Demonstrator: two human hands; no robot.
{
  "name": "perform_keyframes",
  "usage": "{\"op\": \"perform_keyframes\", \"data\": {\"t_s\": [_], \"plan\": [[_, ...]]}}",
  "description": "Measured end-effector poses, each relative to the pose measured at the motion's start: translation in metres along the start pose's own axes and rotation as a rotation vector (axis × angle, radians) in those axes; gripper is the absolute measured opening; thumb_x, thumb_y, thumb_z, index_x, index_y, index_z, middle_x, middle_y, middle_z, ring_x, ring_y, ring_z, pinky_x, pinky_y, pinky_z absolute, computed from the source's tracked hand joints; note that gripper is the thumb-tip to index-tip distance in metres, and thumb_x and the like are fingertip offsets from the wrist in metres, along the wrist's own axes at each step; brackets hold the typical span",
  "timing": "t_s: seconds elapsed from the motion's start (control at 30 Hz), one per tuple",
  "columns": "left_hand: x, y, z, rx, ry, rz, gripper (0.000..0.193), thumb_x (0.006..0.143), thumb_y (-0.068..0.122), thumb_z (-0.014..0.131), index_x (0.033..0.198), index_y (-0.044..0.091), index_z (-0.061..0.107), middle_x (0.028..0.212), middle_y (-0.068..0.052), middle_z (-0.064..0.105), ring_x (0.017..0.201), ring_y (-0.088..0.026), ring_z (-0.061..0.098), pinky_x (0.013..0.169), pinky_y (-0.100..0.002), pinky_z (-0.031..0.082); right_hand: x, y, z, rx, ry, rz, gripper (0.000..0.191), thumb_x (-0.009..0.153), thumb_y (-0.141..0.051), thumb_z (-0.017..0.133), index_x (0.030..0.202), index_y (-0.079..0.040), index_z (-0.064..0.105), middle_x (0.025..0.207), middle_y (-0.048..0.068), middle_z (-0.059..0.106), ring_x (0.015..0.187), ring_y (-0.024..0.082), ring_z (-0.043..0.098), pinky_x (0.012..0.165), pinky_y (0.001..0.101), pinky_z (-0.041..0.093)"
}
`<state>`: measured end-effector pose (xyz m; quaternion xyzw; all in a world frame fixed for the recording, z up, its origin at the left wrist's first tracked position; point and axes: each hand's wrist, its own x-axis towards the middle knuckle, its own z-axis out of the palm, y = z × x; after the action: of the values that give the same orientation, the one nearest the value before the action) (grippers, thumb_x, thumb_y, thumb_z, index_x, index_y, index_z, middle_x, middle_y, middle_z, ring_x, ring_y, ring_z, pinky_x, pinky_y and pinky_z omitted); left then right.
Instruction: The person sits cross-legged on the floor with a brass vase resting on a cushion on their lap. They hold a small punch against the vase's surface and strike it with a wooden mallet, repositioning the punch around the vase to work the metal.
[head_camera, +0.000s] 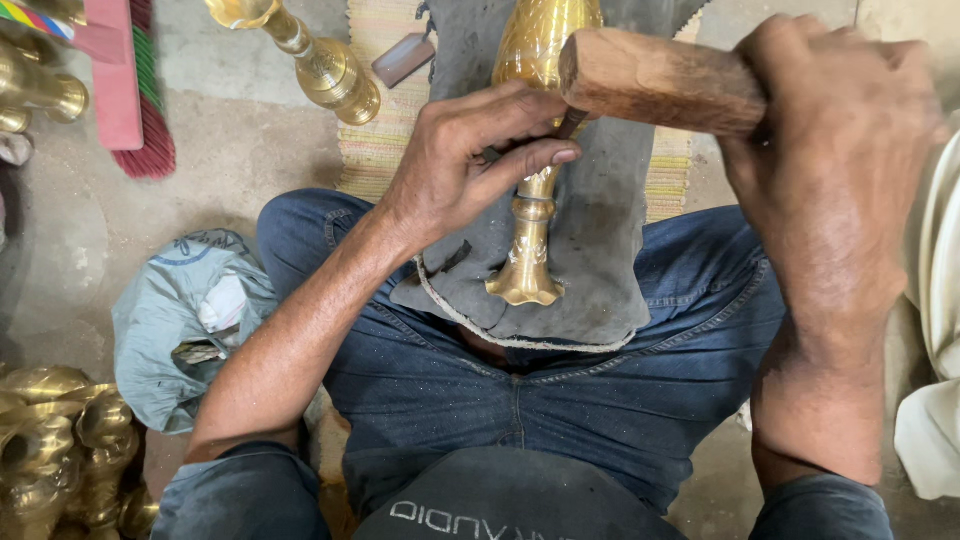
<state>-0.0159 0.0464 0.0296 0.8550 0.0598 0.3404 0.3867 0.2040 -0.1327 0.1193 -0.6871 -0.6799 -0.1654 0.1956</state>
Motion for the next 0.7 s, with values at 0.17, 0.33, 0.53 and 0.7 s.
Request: {"op": "perform_keyframes", "data": {"t_s": [0.17,0.33,0.53,0.7], "plan": [[0.000,-0.001,0.001,-0.010,0.009,0.009,0.036,0.102,0.015,0.083,0.133,0.006,0.067,0.120,-0.010,0.075,0.104,-0.019,0.079,0.087,-0.031,0.069,0.004,0.000,0.000,0.355,-0.049,0.227,0.016,0.098,-0.004,0.072,0.108,-0.003,0.060,0.098,0.012,0.065,0.092,0.030,0.068,0.085,0.0408,0.052],[0.000,-0.003,0.001,-0.045,0.011,0.007,0.039,0.101,0.014,0.082,0.135,0.004,0.066,0.119,-0.011,0.075,0.104,-0.020,0.079,0.088,-0.031,0.070,0.011,-0.006,-0.005,-0.088,-0.018,-0.013,0.030,0.090,-0.002,0.085,0.109,-0.001,0.062,0.091,0.016,0.066,0.087,0.036,0.067,0.080,0.0454,0.051],[0.000,-0.003,0.001,-0.054,0.013,0.003,0.039,0.102,0.014,0.081,0.137,0.006,0.066,0.118,-0.011,0.076,0.104,-0.020,0.080,0.089,-0.031,0.071,0.019,-0.015,-0.012,-0.159,-0.043,-0.027,0.033,0.085,-0.002,0.087,0.108,-0.001,0.063,0.087,0.015,0.067,0.083,0.035,0.068,0.077,0.0474,0.052],[0.001,-0.002,-0.001,-0.062,-0.008,-0.052,0.038,0.100,0.014,0.083,0.134,0.007,0.068,0.110,-0.009,0.079,0.095,-0.017,0.081,0.082,-0.031,0.070,0.016,-0.013,-0.010,0.057,-0.059,0.099,0.027,0.090,-0.004,0.080,0.107,-0.001,0.060,0.090,0.014,0.066,0.084,0.032,0.066,0.080,0.0454,0.050]]}}
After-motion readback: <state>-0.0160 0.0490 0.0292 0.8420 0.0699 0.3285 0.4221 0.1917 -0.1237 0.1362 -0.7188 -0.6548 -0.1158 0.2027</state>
